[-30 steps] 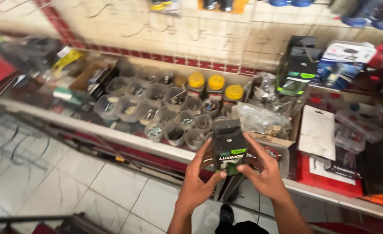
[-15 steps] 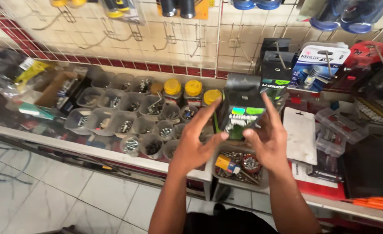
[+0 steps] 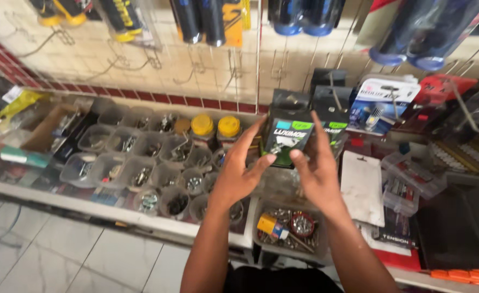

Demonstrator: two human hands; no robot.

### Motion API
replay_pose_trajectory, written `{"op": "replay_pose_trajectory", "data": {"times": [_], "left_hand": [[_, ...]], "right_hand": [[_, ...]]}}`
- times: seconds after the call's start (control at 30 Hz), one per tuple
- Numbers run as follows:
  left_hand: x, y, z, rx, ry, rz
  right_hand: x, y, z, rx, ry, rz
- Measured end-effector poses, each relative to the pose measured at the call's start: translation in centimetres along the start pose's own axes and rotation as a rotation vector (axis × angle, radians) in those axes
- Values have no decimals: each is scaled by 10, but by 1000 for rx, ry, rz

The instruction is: The person picks up packaged motorcycle parts from a counter and places them onto hanging hooks on a wall display, then picks up a small black box and turns it over by hand to view different sides.

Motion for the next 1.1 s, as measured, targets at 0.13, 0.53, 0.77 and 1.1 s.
{"op": "replay_pose_trajectory", "data": {"times": [0.13, 0.53, 0.77, 1.1], "left_hand": [[27, -5, -9, -7, -36, -49], [85, -3, -60, 42, -38, -90], [95, -3, -69, -46, 35, -245], [115, 4, -80, -13, -2, -403]], "right_hand": [[-11, 12, -10, 9, -5, 90], [-58, 35, -59, -37, -70, 367], [-73, 38, -77, -55, -41, 421], [-83, 32, -83, -160, -67, 482]]}}
Point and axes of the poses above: each hand's wrist, its own z-axis away from the middle knuckle, its own y-axis out of the palm, x = y × z, the point moved 8 cm from there along -z, towards the middle knuckle, and after that the axes turned 3 degrees about -x, right-handed, at the moved point
